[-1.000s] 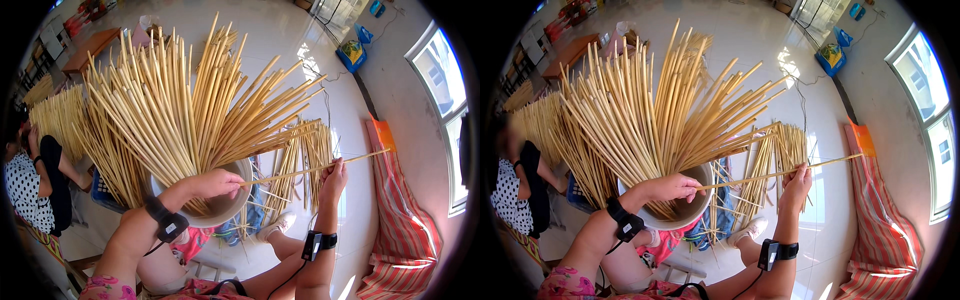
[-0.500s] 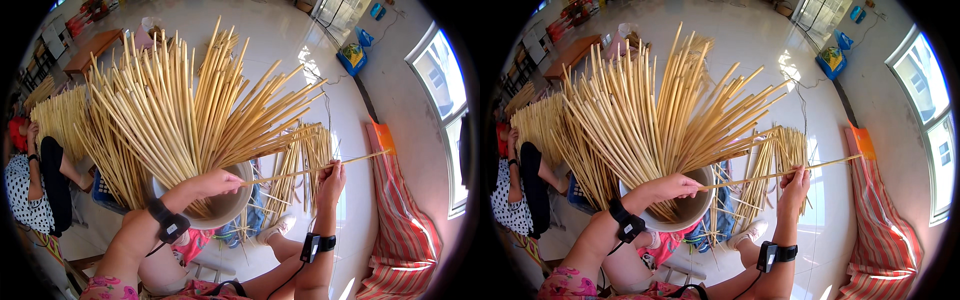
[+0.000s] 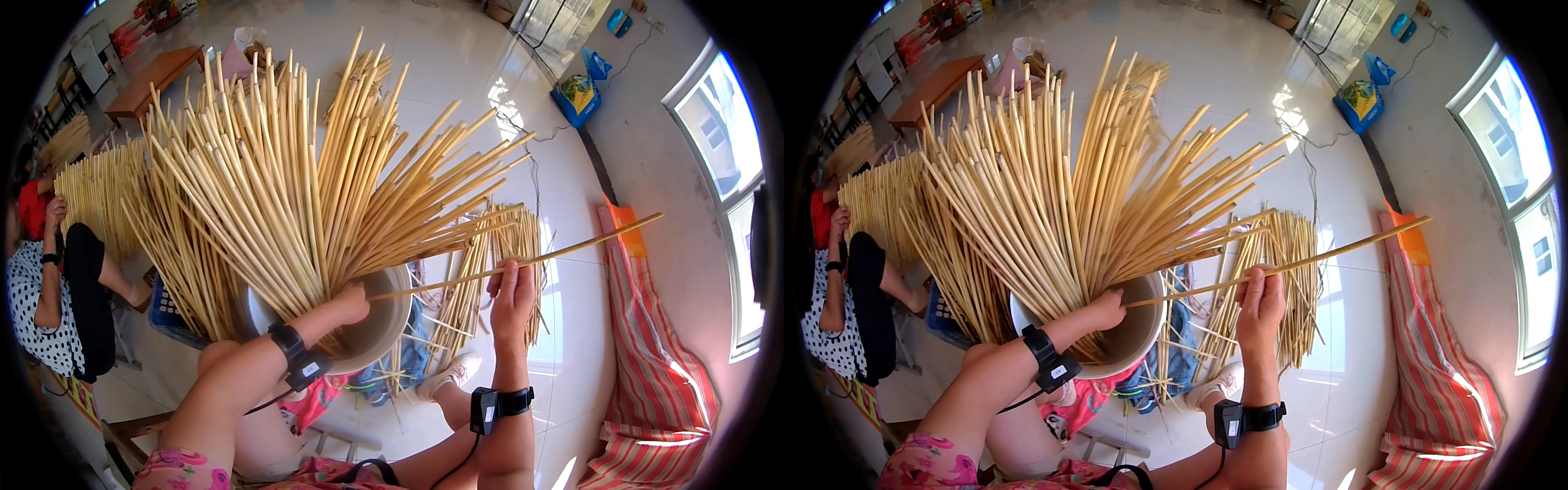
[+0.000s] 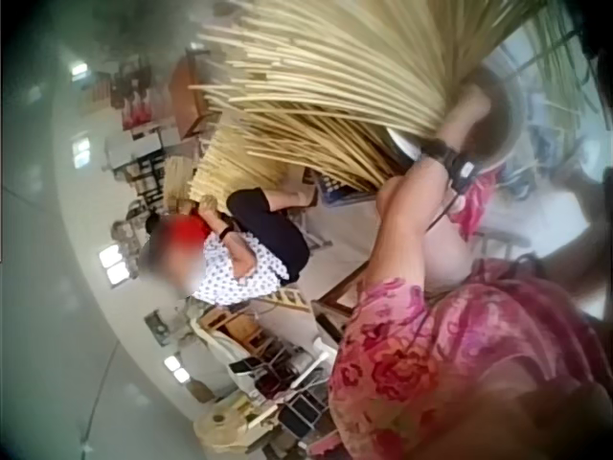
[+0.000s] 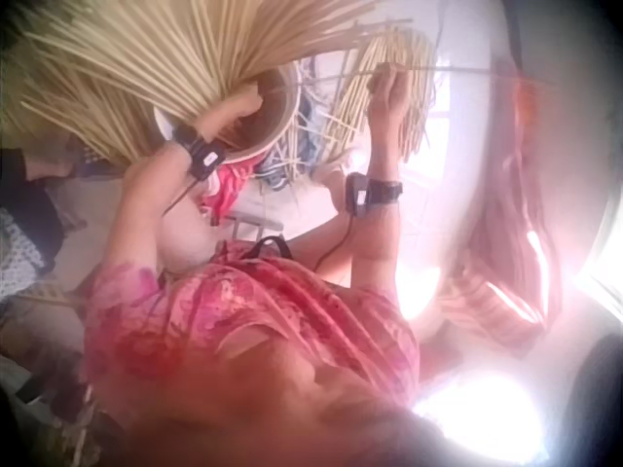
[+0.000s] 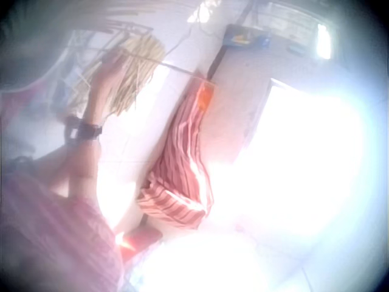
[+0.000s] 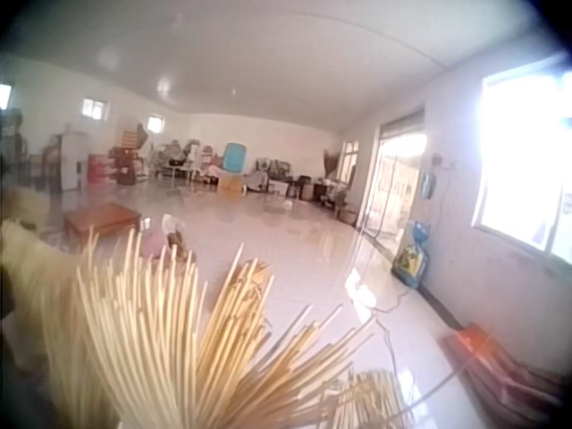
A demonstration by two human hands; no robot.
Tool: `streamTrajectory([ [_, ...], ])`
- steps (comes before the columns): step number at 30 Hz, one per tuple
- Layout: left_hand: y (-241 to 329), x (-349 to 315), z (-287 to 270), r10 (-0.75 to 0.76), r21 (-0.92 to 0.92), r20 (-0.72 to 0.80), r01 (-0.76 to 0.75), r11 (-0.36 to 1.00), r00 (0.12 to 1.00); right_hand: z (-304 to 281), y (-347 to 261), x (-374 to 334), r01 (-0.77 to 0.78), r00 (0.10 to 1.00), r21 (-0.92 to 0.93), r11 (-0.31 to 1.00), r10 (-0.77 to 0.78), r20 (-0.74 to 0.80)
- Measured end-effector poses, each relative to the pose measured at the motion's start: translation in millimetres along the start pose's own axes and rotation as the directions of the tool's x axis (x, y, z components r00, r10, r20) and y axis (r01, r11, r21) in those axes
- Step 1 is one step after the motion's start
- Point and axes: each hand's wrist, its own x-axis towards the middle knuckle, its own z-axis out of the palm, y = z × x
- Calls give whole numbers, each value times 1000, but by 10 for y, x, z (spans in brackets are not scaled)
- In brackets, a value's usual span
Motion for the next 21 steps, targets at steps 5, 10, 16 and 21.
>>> streamTrajectory([
  [5, -73, 202, 301, 64, 579, 156, -144, 803, 986, 126, -109, -145, 127, 962, -111, 986, -95, 258],
  [10, -790, 623, 777, 164, -73, 143, -155, 985, 976, 364, -116, -196, 161, 811, -235, 959, 7, 585],
  [16, 270, -127, -295, 214, -254, -29, -214, 943, 976, 275, -40, -207, -45, 778, -175, 984, 145, 611],
  [21, 528, -283, -481, 618, -213, -261, -669, 712, 742, 281, -102, -189, -183, 803, -53, 982, 181, 568],
])
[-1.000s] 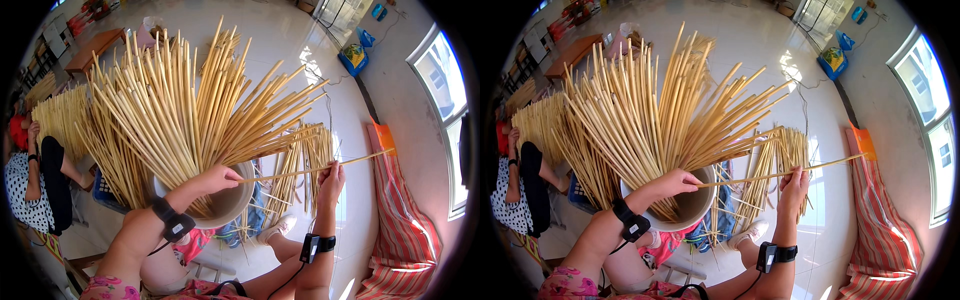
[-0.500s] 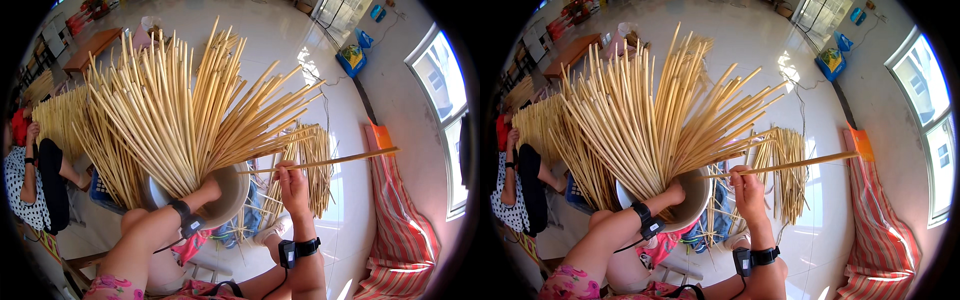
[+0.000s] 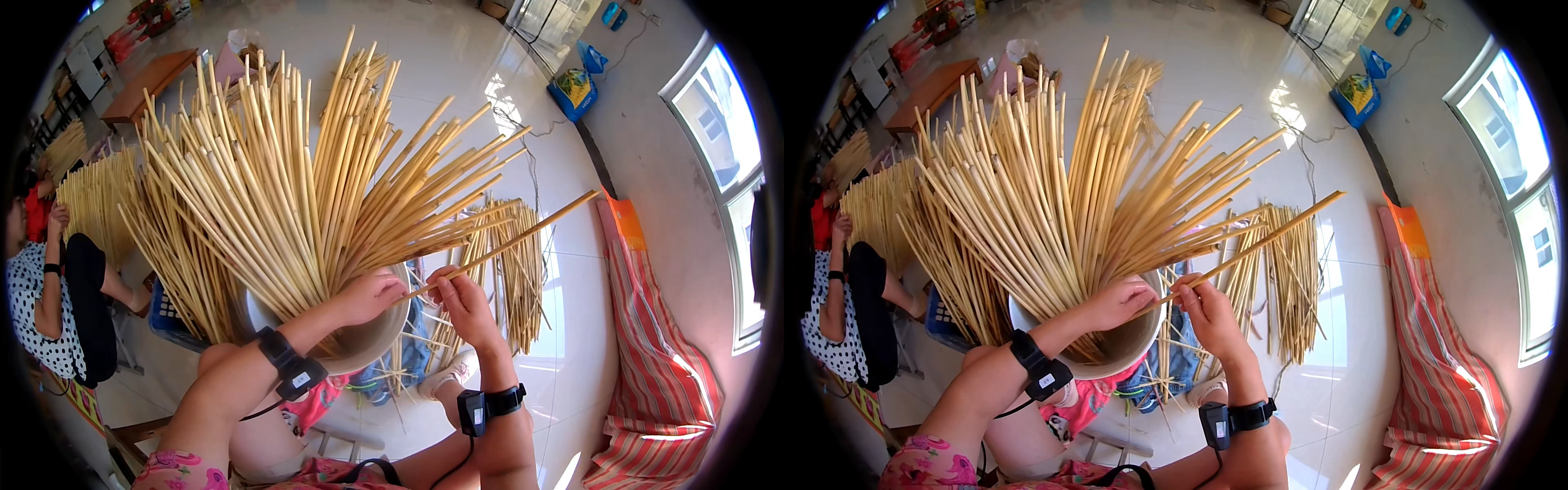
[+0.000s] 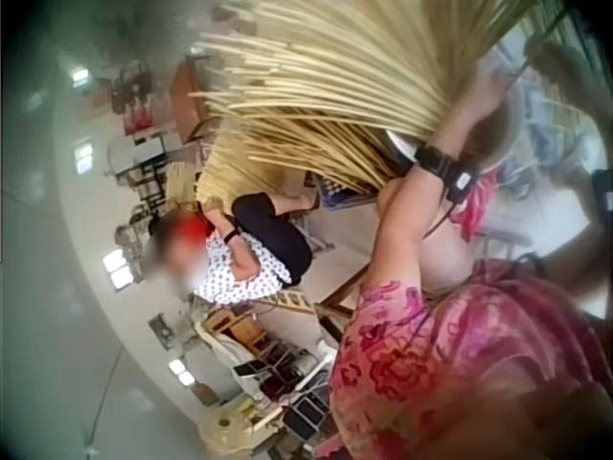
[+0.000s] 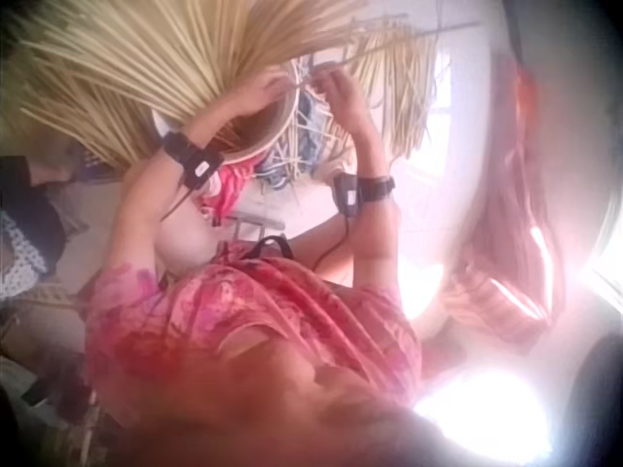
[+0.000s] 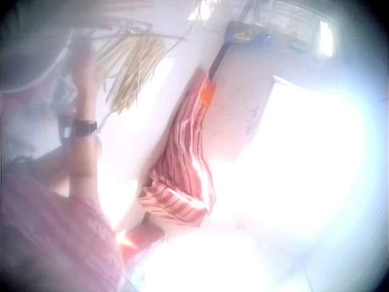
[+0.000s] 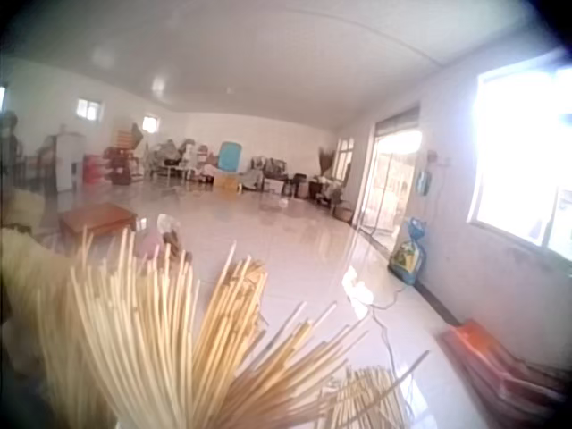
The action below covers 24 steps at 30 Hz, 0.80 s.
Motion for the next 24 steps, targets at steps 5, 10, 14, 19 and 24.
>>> streamTrajectory([
  [5, 293, 42, 163, -59, -444, 100, 97, 891, 993, 83, -68, -6, 57, 998, 88, 994, -54, -35],
  [10, 431, 61, 203, -6, -281, 97, 33, 959, 995, 52, -34, -55, 164, 949, -142, 976, -195, -246],
  [14, 301, -26, 179, 75, -56, 78, -70, 996, 994, -369, -104, -38, 299, 730, 33, 954, -206, -652],
  [19, 184, -148, -29, 6, 76, 146, -17, 997, 989, -777, -173, -102, 360, 553, 167, 918, -66, -831],
  [24, 301, -141, -338, -106, -140, 387, 172, 975, 916, -917, -63, -171, 270, 468, 227, 936, 78, -880],
])
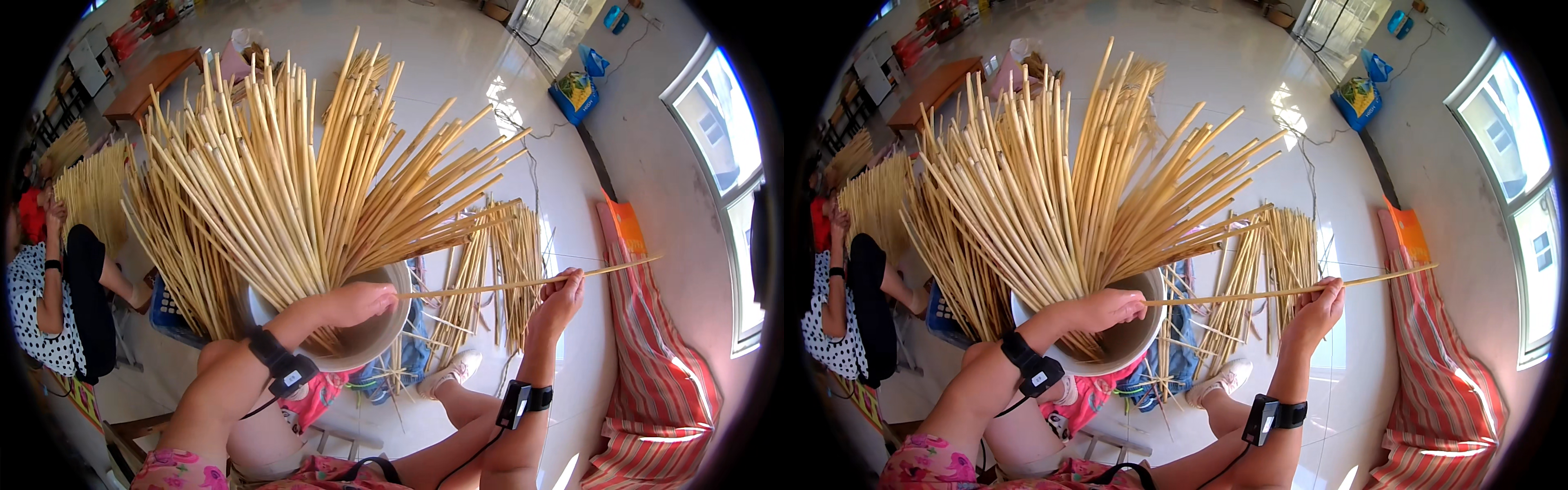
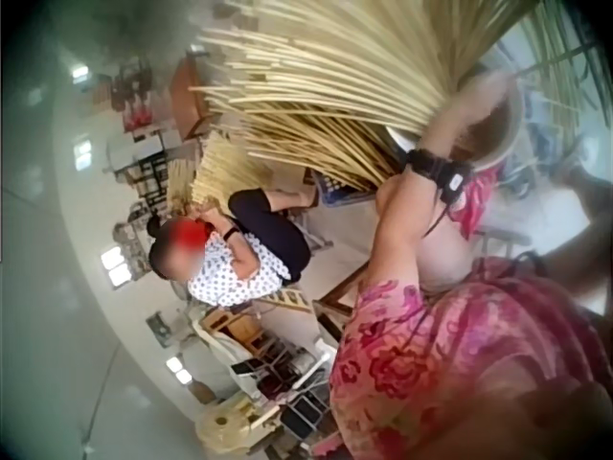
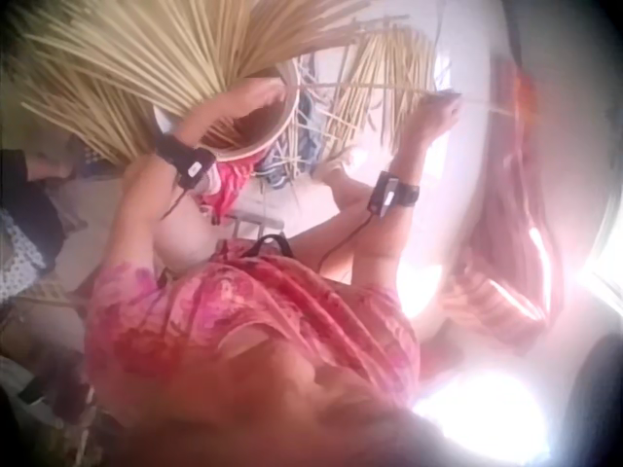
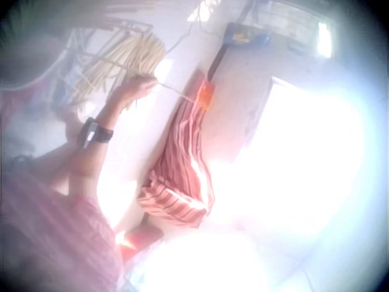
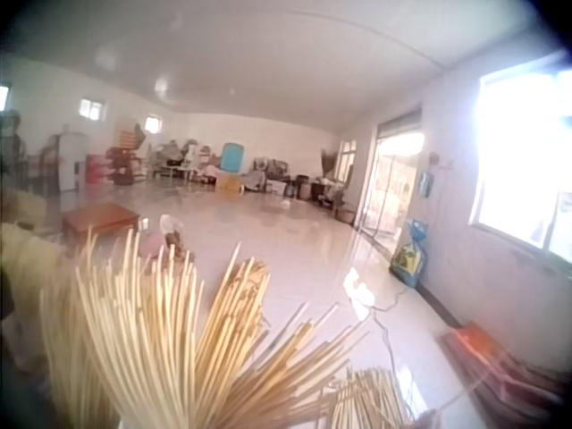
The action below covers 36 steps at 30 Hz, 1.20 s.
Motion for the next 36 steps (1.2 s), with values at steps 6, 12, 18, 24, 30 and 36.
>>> streamTrajectory([
  [6, 178, -141, -262, -109, -268, 222, 169, 949, 969, -55, 131, 44, -114, 993, 12, 993, 114, -42],
  [12, 128, -191, -320, -122, -232, 188, 165, 959, 974, -17, 175, 7, -134, 989, -34, 990, 132, -61],
  [18, 97, -182, -326, -188, 14, 72, 188, 982, 979, 26, 217, -3, -106, 993, -35, 994, 104, -60],
  [24, 2, -62, -193, -331, 494, -136, 353, 794, 934, 86, 250, -48, -20, 998, -143, 989, 11, -60],
  [30, -37, -7, 112, 89, 492, -327, 89, 866, 941, 235, 227, -241, 25, 998, -119, 993, -17, 60],
  [36, -34, 125, 445, 366, 467, -290, -202, 861, 885, 448, 94, -569, 115, 945, 41, 993, -122, 305],
])
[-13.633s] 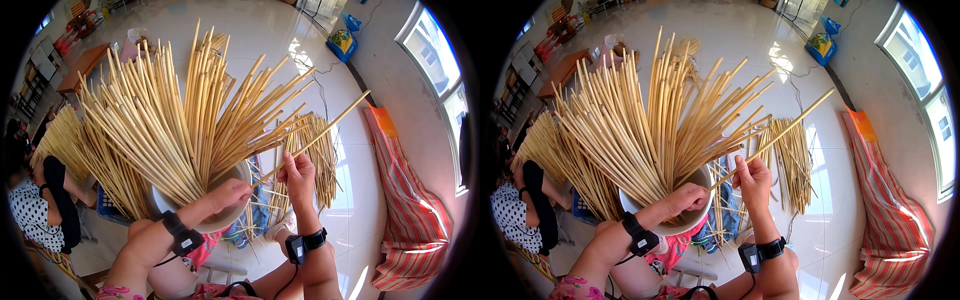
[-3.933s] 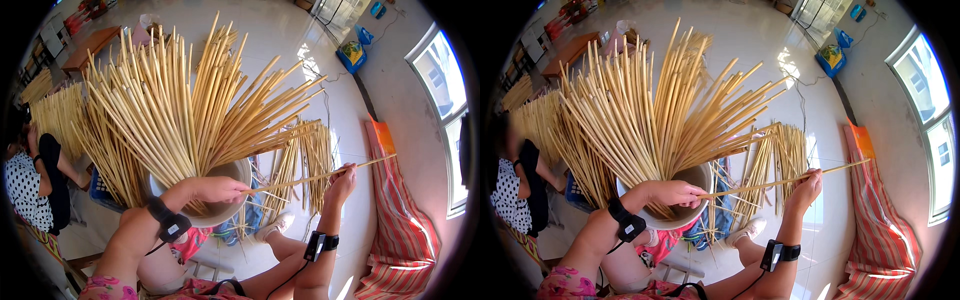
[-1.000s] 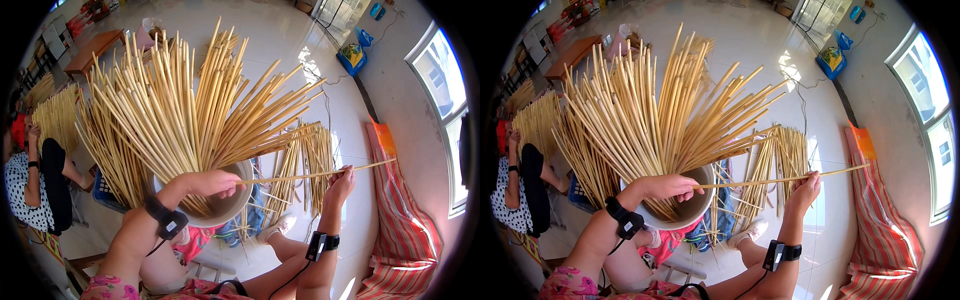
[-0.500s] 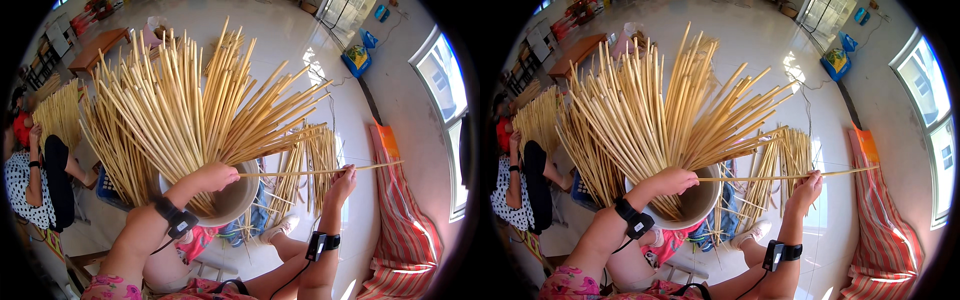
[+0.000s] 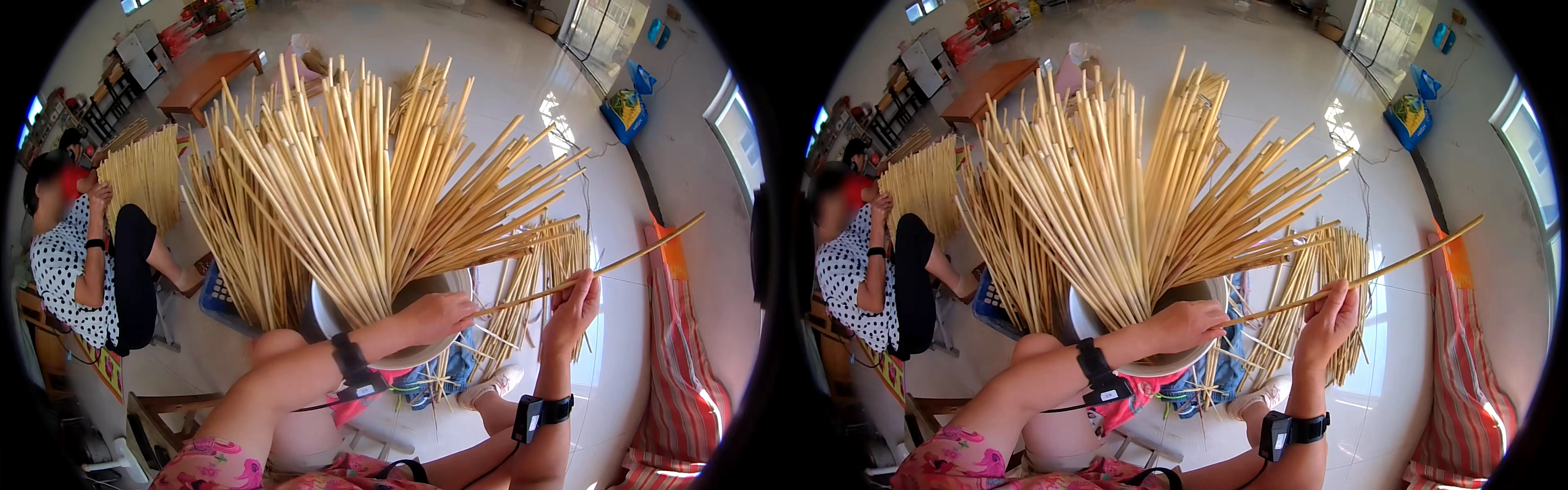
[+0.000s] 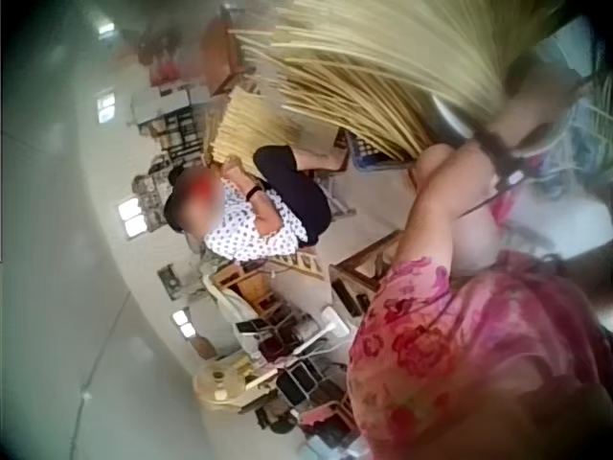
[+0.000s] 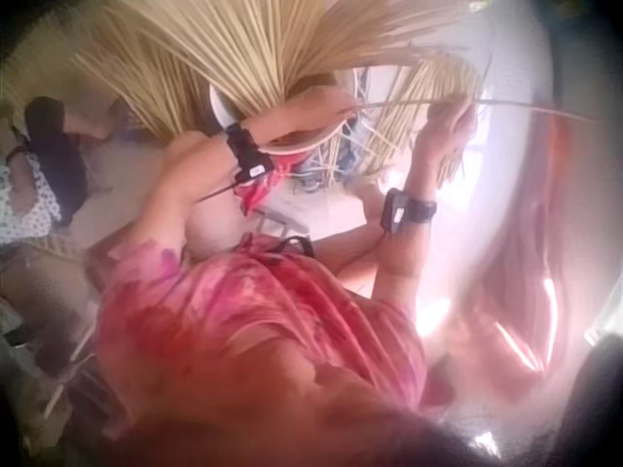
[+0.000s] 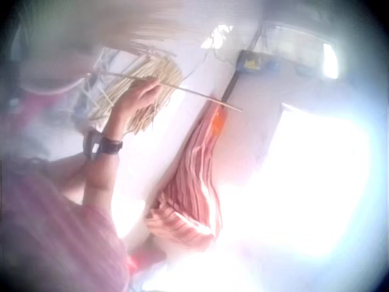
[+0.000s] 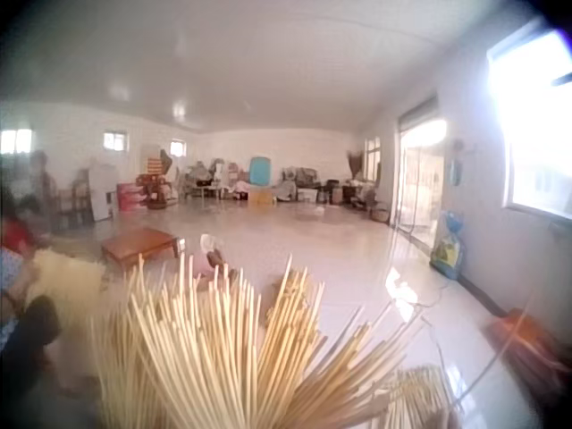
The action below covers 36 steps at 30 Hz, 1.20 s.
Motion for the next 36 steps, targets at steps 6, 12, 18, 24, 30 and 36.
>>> streamTrajectory([
  [6, 11, -1, -277, -149, -85, -137, 138, 987, 979, 72, -51, 39, 21, 1000, -52, 998, -21, 11],
  [12, -41, 4, -1080, -155, 128, -226, 187, 974, 962, 133, -40, 71, 15, 999, -49, 999, -13, 48],
  [18, 422, -325, -2189, -587, -234, -341, 538, 810, 735, 54, -24, 72, 11, 998, -50, 999, -7, 64],
  [24, -221, -1851, -3006, -330, -25, -788, 509, 860, 519, 65, -12, 7, 20, 992, -84, 996, -9, 123],
  [30, -1018, -3069, -2883, -542, -138, -739, 698, 703, 400, 62, 101, 31, 50, 985, -115, 992, -30, 171],
  [36, -1525, -3129, -2607, -701, -245, -655, 798, 550, 283, 60, 133, 23, 41, 975, -177, 983, 0, 223],
])
